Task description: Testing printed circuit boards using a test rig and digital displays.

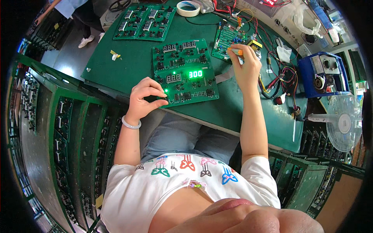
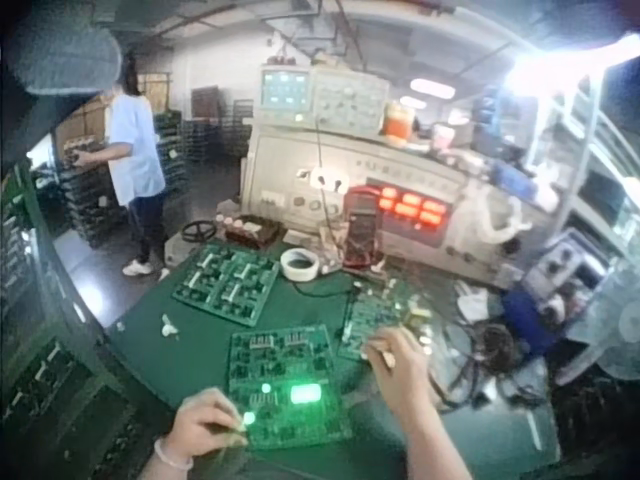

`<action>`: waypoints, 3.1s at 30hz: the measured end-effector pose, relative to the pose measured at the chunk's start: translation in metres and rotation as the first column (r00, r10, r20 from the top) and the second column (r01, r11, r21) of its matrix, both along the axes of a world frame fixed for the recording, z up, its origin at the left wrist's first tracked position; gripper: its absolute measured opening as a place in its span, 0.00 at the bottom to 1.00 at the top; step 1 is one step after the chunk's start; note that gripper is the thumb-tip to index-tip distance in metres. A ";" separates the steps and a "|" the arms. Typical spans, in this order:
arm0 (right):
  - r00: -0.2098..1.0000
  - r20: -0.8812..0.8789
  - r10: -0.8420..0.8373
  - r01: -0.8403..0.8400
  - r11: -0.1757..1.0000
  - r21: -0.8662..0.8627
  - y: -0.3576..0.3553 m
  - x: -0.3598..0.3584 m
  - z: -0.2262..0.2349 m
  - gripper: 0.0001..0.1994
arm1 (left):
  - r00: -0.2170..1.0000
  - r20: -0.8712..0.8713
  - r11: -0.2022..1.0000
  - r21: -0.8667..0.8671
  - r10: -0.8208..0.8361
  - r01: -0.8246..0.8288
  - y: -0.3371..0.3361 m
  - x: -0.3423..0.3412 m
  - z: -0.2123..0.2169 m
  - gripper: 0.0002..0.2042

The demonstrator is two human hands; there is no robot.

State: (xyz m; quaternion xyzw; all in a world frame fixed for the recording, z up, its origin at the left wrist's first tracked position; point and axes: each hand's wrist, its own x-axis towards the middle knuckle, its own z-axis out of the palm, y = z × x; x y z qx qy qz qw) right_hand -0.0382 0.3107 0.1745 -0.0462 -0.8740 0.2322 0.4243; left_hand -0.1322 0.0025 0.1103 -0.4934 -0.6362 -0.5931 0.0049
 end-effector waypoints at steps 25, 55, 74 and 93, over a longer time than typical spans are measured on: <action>1.000 0.023 -0.017 0.019 0.991 -0.134 0.002 -0.004 -0.005 0.09 | 0.999 -0.006 0.997 0.066 0.034 -0.034 0.001 0.000 -0.006 0.13; 0.850 0.341 0.401 -0.385 0.915 -0.118 -0.018 0.070 -0.011 0.09 | 0.795 -0.450 0.886 -0.017 0.407 -0.464 -0.001 0.036 -0.033 0.29; 0.847 0.430 0.313 -0.398 0.909 0.122 -0.038 0.063 -0.013 0.30 | 0.796 -0.440 0.814 -0.212 0.415 -0.541 0.007 0.047 -0.021 0.42; 0.877 0.416 0.240 -0.401 0.844 0.357 -0.056 0.055 -0.019 0.28 | 0.816 -0.485 0.778 -0.361 0.315 -0.515 0.006 0.069 0.015 0.35</action>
